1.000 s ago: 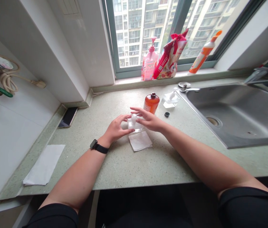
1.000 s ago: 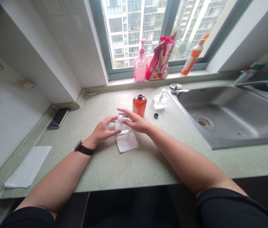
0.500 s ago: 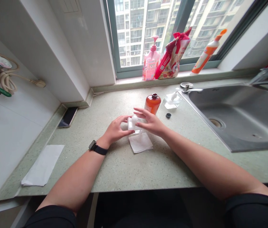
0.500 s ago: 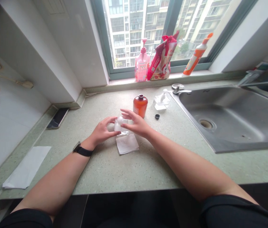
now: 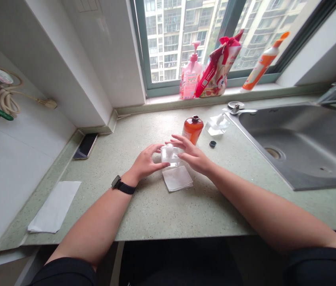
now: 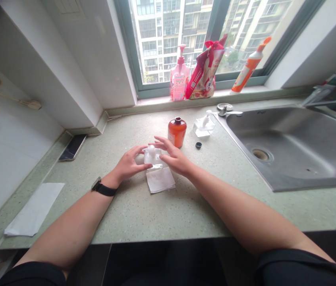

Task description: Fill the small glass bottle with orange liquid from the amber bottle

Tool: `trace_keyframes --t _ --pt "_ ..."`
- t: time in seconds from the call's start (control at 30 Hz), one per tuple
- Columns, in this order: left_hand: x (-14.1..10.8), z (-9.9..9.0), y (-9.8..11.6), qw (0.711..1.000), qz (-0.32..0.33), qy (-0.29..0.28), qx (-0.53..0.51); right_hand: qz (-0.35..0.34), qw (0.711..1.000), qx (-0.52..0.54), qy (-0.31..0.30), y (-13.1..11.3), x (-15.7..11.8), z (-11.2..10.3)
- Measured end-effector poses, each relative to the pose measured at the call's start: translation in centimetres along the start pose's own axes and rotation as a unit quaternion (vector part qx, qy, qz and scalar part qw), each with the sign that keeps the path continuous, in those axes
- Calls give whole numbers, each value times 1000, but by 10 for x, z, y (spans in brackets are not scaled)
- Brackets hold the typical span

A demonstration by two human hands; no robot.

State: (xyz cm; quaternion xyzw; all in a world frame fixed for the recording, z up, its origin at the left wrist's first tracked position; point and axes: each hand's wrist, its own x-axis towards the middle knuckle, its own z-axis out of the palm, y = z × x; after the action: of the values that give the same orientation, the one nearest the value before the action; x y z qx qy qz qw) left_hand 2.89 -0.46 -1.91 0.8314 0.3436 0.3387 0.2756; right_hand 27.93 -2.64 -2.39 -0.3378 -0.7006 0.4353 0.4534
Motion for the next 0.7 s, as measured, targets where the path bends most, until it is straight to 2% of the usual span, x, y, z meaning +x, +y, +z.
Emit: trace_keyframes --t 0.07,0.3,0.37,0.57,0.7 --pt "0 0 -1 1000 0 -1 -4 11 1000 -9 6 1 0 -1" --pt "-2 0 -4 1000 -8 5 -6 -9 994 -16 105 2 0 -17" --pt "-2 0 -4 1000 -5 5 -5 -1 996 -2 94 1 -1 -14" --pt "-1 1 -3 1000 -3 0 -15 4 1000 16 9 0 0 4" --pt "-2 0 -3 1000 -10 1 -14 -3 999 6 31 -1 0 -2"
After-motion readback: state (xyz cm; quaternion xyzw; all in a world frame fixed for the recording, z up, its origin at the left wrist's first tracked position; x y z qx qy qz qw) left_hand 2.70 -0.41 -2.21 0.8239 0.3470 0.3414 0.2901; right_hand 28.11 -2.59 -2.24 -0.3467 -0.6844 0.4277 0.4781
